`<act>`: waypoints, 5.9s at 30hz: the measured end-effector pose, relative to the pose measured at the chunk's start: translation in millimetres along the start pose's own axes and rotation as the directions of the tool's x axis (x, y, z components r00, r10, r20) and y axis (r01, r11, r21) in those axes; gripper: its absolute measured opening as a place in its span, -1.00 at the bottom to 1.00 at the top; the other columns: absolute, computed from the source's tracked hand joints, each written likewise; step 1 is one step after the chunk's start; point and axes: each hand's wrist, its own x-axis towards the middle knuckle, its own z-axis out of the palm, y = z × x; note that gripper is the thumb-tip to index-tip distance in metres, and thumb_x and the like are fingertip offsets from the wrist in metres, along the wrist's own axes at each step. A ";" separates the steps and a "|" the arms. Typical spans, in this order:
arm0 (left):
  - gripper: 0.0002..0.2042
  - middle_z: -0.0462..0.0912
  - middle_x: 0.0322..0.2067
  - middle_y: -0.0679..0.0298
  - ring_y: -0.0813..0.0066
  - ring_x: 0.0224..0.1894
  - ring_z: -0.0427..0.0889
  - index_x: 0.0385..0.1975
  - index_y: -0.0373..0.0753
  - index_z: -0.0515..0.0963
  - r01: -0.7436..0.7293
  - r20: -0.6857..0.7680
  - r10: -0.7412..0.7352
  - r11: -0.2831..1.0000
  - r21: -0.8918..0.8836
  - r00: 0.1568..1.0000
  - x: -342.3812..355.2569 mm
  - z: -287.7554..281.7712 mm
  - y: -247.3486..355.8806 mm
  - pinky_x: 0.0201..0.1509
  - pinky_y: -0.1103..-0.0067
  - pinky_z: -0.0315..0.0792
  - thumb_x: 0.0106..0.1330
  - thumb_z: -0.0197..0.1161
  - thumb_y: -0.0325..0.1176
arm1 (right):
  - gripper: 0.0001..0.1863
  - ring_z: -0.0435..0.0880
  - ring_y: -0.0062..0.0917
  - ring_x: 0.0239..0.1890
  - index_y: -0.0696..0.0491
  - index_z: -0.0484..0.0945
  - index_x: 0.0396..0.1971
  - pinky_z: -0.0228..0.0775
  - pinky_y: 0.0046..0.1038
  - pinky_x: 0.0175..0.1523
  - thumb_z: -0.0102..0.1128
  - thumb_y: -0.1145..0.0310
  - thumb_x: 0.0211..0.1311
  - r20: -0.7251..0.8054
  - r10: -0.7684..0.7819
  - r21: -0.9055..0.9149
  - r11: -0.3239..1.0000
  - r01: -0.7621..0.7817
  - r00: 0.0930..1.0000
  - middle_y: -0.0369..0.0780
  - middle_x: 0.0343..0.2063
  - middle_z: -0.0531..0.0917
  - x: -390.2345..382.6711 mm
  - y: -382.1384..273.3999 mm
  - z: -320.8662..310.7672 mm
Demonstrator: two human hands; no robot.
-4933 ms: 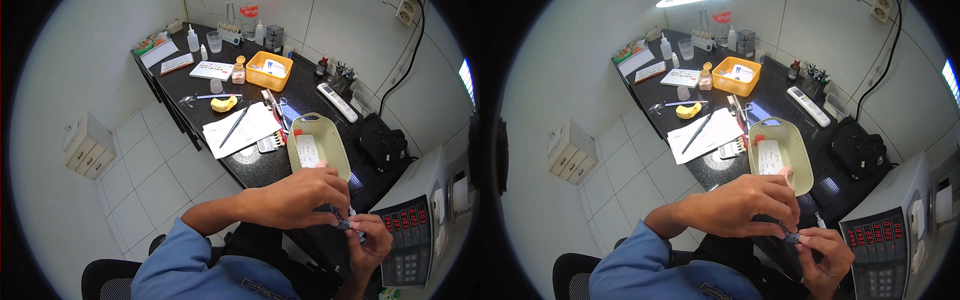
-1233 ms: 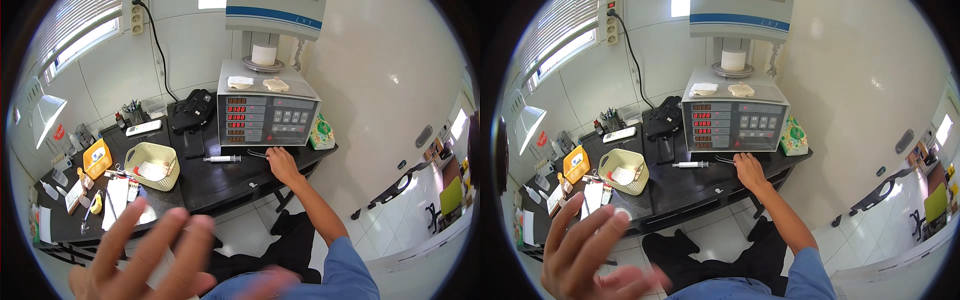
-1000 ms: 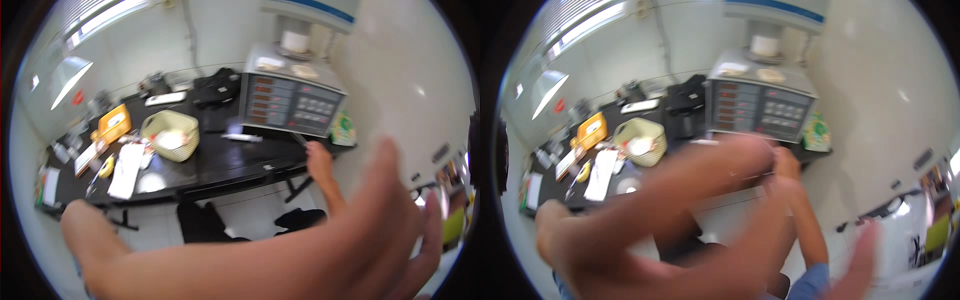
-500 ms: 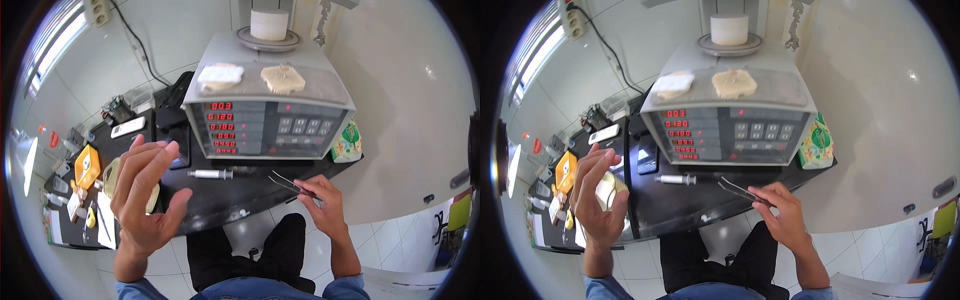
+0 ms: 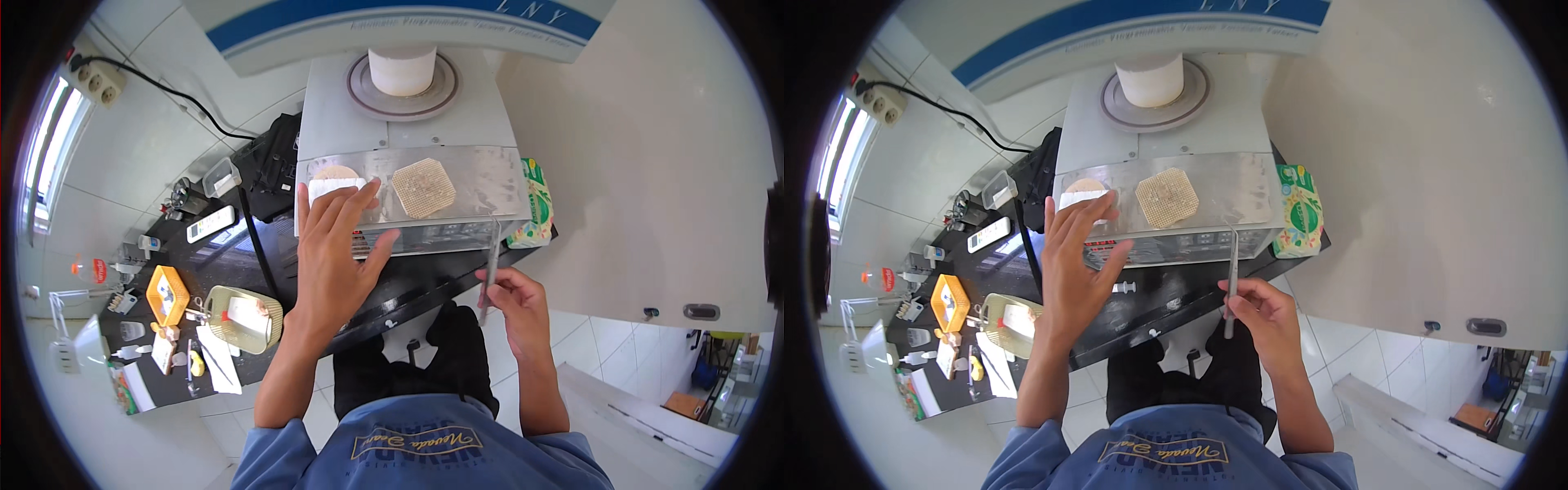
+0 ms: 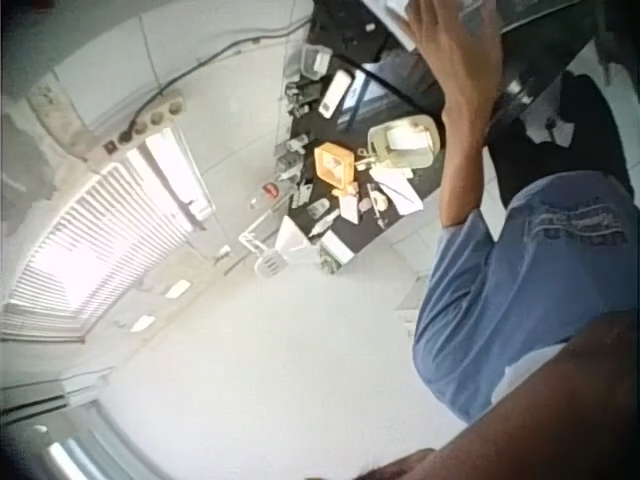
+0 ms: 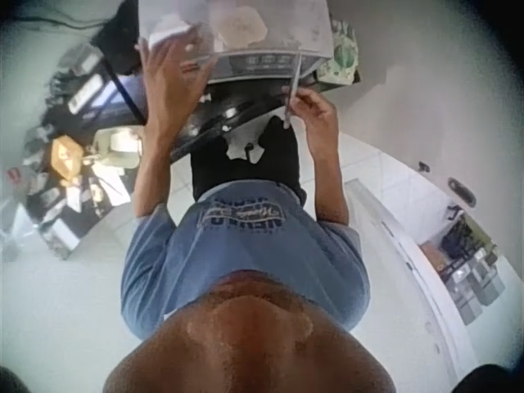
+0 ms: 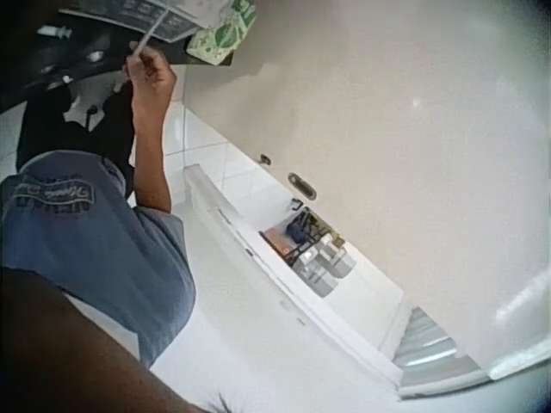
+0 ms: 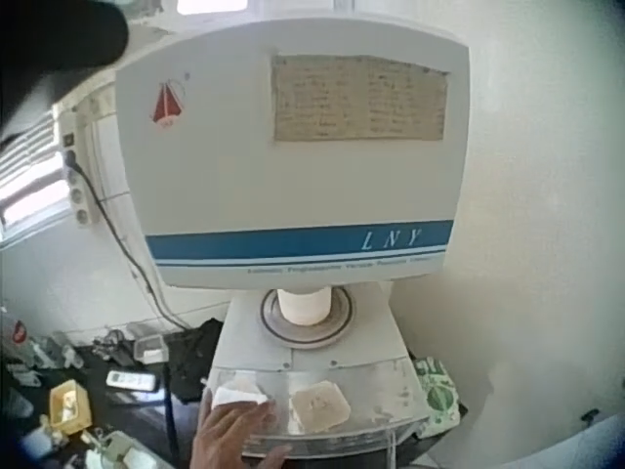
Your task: Applying characterization stains and glaze paste to a dental crown using a fine brush and syringe before placing it in a porcelain furnace.
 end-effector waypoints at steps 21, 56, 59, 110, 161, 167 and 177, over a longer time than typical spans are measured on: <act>-0.11 0.55 -0.01 0.18 0.16 0.21 0.29 0.31 -0.18 0.09 0.084 0.250 -0.114 0.989 0.125 0.961 46.4 8.8 12.2 0.39 0.00 -0.32 -0.04 0.46 -0.23 | -0.80 0.58 -0.68 -0.44 0.21 0.55 -0.20 0.47 -0.61 -0.29 0.18 0.46 0.20 -0.042 0.201 -0.049 0.978 -0.203 0.979 -0.30 -0.44 0.60 0.7 -38.4 9.1; -0.05 0.61 -0.15 0.37 0.32 0.13 0.35 0.35 -0.15 0.00 0.073 0.208 -0.103 0.986 0.148 0.973 47.0 13.7 8.8 0.29 -0.22 -0.29 -0.06 0.45 -0.29 | -0.82 0.55 -0.70 -0.47 0.19 0.55 -0.24 0.44 -0.62 -0.34 0.18 0.47 0.17 -0.027 0.248 -0.064 0.966 -0.249 0.968 -0.31 -0.44 0.57 14.0 -37.7 23.9; -0.04 0.61 -0.15 0.38 0.32 0.13 0.35 0.36 -0.15 -0.01 0.079 0.219 -0.114 0.984 0.160 0.969 46.4 13.5 8.5 0.29 -0.23 -0.29 -0.07 0.45 -0.29 | -0.82 0.54 -0.70 -0.47 0.19 0.55 -0.23 0.43 -0.63 -0.33 0.18 0.47 0.17 -0.027 0.242 -0.060 0.968 -0.243 0.970 -0.31 -0.44 0.57 15.7 -36.9 25.7; -0.56 0.58 -0.48 0.16 0.21 -0.33 0.54 0.02 -0.34 0.42 -0.052 -0.227 -0.005 0.969 -0.240 0.974 46.8 11.3 -16.6 -0.25 0.43 0.44 0.10 0.29 -0.43 | -0.77 0.49 -0.66 -0.53 0.23 0.49 -0.24 0.32 -0.64 -0.39 0.11 0.39 0.18 0.015 -0.119 -0.074 0.990 0.120 0.993 -0.30 -0.53 0.55 139.5 -116.2 66.8; -0.28 0.55 -0.70 0.17 0.31 -0.62 0.62 0.15 -0.52 0.26 0.035 -0.040 -0.027 0.975 0.218 0.999 123.2 31.1 -14.6 -0.58 0.59 0.45 -0.17 0.29 -0.53 | -0.77 0.45 -0.67 -0.52 0.24 0.51 -0.31 0.31 -0.65 -0.41 0.09 0.36 0.18 -0.008 -0.047 -0.297 0.954 0.042 0.999 -0.29 -0.51 0.50 156.0 -142.2 73.5; -0.36 0.53 -0.70 0.20 0.34 -0.61 0.59 0.11 -0.50 0.33 0.014 -0.074 0.003 0.972 0.236 0.997 106.9 22.4 -5.1 -0.56 0.55 0.43 -0.08 0.29 -0.46 | -0.78 0.44 -0.65 -0.55 0.19 0.49 -0.30 0.28 -0.63 -0.42 0.06 0.33 0.22 0.073 -0.139 -0.324 0.933 0.156 0.988 -0.27 -0.49 0.50 121.2 -132.8 48.2; -0.64 0.60 -0.63 0.04 -0.04 -0.47 0.62 -0.28 -0.18 0.58 0.426 0.710 0.017 0.790 -0.442 0.704 -142.6 101.6 18.8 -0.32 0.26 0.50 0.31 0.07 0.02 | -0.81 0.33 -0.77 -0.59 0.13 0.48 -0.31 0.07 -0.71 -0.49 -0.05 0.34 0.28 -0.234 -0.113 -0.457 0.889 -0.007 0.966 -0.39 -0.62 0.43 0.7 3.9 -3.1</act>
